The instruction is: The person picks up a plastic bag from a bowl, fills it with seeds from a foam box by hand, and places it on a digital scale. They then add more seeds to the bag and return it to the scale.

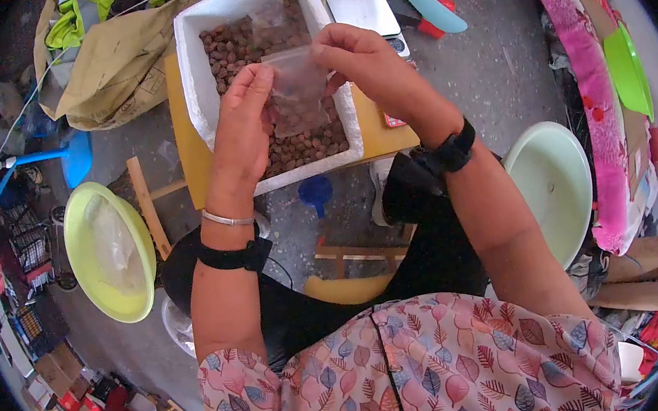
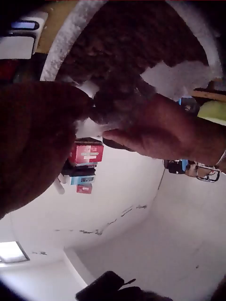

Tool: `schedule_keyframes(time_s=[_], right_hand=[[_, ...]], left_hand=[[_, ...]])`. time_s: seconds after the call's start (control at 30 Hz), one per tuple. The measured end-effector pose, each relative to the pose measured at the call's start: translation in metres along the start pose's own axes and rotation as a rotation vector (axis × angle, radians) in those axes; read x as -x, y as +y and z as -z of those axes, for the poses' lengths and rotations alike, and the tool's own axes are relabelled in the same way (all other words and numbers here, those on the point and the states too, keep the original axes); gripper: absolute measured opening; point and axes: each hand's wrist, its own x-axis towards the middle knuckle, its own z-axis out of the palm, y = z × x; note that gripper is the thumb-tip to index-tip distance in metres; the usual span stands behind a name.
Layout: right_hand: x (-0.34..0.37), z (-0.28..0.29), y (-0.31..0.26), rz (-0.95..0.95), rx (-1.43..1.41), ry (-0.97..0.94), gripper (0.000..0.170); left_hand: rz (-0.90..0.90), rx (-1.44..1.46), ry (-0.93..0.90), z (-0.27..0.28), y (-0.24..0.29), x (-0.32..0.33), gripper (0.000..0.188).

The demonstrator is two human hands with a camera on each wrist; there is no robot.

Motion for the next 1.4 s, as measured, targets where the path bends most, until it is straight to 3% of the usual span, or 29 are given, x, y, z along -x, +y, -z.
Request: schedule_keyframes(time_s=[0.2,0.33,0.5,0.6,0.7,0.93,1.13,1.23,1.4], right_hand=[[0.000,0.000,-0.005,0.004,-0.009,0.067,0.016],[0.004,0.014,-0.034,0.088,-0.166,0.154,0.015],[-0.014,0.066,-0.051,0.238,-0.218,0.462,0.016],[-0.032,0.085,-0.036,0.184,-0.133,0.618,0.018],[-0.063,0.105,0.019,0.094,-0.086,0.664,0.017],[-0.081,0.107,0.075,-0.120,-0.300,0.730,0.016],[-0.075,0.122,0.091,-0.186,-0.089,0.867,0.024],[-0.067,0.136,0.091,-0.235,-0.089,0.844,0.029],[-0.075,0.180,0.132,-0.150,0.183,0.934,0.034]], left_hand=[[0.079,0.135,0.013,-0.004,0.007,-0.002,0.038],[0.006,0.164,0.087,-0.003,0.014,-0.003,0.043],[-0.008,0.193,0.062,-0.002,0.023,0.002,0.044],[-0.002,0.178,0.070,-0.006,0.028,0.008,0.041],[0.015,0.165,0.087,-0.011,0.032,0.010,0.040],[0.037,0.166,0.057,-0.009,0.028,0.009,0.040],[0.043,0.158,0.041,-0.010,0.025,0.008,0.040],[0.043,0.160,0.038,-0.012,0.022,0.007,0.041],[0.050,0.164,0.041,-0.012,0.019,0.004,0.040]])
